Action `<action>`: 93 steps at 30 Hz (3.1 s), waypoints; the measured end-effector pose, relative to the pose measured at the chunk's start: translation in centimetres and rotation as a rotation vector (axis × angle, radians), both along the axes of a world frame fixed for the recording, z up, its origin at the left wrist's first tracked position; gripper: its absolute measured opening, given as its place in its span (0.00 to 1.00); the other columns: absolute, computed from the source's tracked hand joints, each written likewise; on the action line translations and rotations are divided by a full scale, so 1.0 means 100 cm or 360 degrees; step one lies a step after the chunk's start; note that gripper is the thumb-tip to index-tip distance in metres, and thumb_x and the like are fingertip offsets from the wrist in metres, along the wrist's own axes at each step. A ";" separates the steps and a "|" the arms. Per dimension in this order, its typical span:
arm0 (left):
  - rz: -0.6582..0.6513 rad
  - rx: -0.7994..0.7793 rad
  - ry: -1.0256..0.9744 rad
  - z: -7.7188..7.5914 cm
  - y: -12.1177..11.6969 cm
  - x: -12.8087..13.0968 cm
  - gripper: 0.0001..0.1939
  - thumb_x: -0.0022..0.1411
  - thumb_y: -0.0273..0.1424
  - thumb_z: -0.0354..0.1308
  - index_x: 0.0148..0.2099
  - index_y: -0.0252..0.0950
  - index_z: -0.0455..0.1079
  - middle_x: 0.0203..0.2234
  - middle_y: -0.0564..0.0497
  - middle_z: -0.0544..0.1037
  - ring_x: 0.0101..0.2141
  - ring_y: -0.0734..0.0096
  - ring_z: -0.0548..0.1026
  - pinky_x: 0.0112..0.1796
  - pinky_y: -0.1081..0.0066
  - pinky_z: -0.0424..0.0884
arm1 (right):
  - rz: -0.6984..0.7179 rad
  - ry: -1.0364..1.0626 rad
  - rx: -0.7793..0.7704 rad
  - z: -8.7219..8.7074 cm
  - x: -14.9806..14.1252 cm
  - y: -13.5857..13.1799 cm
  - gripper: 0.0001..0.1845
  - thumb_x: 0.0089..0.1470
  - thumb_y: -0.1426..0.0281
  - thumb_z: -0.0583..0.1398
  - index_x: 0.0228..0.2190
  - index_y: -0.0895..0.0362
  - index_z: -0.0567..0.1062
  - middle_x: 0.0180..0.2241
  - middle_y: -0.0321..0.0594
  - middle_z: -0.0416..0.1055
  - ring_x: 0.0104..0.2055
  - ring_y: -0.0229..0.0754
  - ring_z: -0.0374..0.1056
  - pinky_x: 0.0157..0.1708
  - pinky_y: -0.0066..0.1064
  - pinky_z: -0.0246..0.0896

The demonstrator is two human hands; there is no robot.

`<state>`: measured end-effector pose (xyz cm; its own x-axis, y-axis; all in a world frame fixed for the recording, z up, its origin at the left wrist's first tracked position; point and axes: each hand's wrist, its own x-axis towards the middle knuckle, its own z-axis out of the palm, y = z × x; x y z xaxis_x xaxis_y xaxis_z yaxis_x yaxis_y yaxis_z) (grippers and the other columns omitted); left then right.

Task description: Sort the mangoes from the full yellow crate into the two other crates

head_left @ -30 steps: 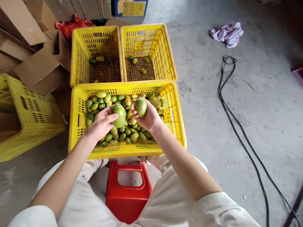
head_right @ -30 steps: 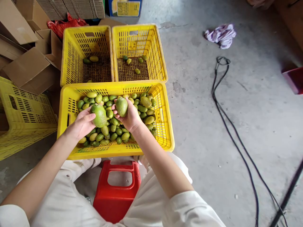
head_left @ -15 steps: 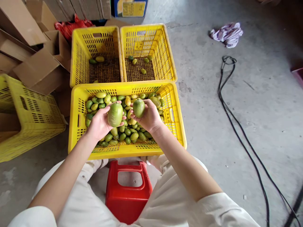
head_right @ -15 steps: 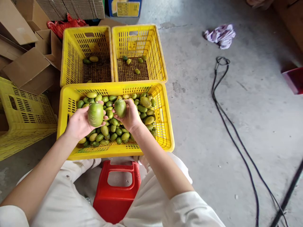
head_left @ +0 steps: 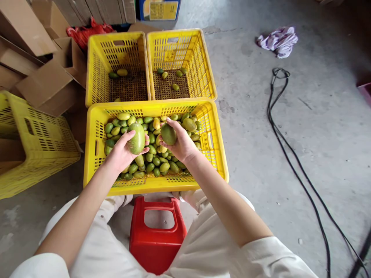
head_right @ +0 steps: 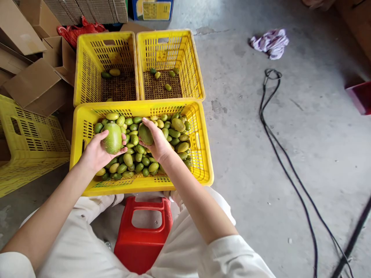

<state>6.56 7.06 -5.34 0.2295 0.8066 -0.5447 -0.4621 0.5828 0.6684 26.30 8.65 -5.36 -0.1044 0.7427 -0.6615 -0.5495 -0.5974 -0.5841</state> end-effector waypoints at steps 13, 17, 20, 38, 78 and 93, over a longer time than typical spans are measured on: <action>-0.0112 0.0207 0.0036 0.000 0.000 -0.005 0.38 0.51 0.40 0.85 0.63 0.46 0.80 0.49 0.50 0.85 0.43 0.67 0.80 0.43 0.71 0.78 | 0.0081 0.0153 -0.0255 0.005 -0.002 0.005 0.26 0.76 0.54 0.53 0.28 0.54 0.74 0.25 0.40 0.71 0.26 0.38 0.64 0.19 0.26 0.55; -0.0164 0.0232 0.0034 -0.002 0.001 -0.007 0.40 0.50 0.45 0.86 0.63 0.45 0.80 0.47 0.49 0.85 0.41 0.66 0.81 0.40 0.71 0.77 | 0.0033 0.0152 -0.0275 0.004 -0.001 0.006 0.24 0.75 0.53 0.56 0.29 0.53 0.73 0.26 0.38 0.70 0.25 0.36 0.63 0.19 0.23 0.53; -0.0121 0.0231 -0.0004 -0.006 0.000 -0.007 0.33 0.50 0.47 0.86 0.53 0.42 0.80 0.42 0.50 0.85 0.39 0.65 0.83 0.36 0.71 0.76 | 0.0021 0.0136 -0.0273 0.006 -0.001 0.006 0.24 0.73 0.51 0.59 0.30 0.53 0.72 0.26 0.36 0.69 0.24 0.36 0.62 0.19 0.23 0.53; -0.0053 0.0095 -0.0002 -0.004 -0.006 -0.001 0.30 0.54 0.42 0.83 0.55 0.38 0.80 0.38 0.49 0.82 0.35 0.67 0.81 0.37 0.71 0.79 | 0.0046 0.0352 -0.0112 -0.007 0.004 0.005 0.20 0.60 0.53 0.72 0.33 0.52 0.73 0.29 0.36 0.70 0.27 0.39 0.64 0.18 0.25 0.54; -0.0070 0.0134 0.0053 -0.004 -0.001 -0.003 0.30 0.55 0.42 0.84 0.54 0.41 0.77 0.44 0.48 0.86 0.41 0.64 0.85 0.40 0.69 0.81 | 0.0098 0.0050 -0.0100 0.003 -0.005 0.002 0.24 0.69 0.46 0.65 0.38 0.55 0.79 0.24 0.35 0.72 0.22 0.36 0.63 0.20 0.24 0.59; -0.0037 0.0068 0.0011 -0.006 0.003 -0.002 0.18 0.65 0.48 0.69 0.48 0.40 0.78 0.39 0.43 0.85 0.54 0.43 0.85 0.51 0.51 0.87 | 0.0126 0.0202 -0.0058 0.008 -0.001 0.003 0.22 0.66 0.47 0.67 0.37 0.54 0.75 0.32 0.39 0.77 0.23 0.34 0.61 0.19 0.23 0.55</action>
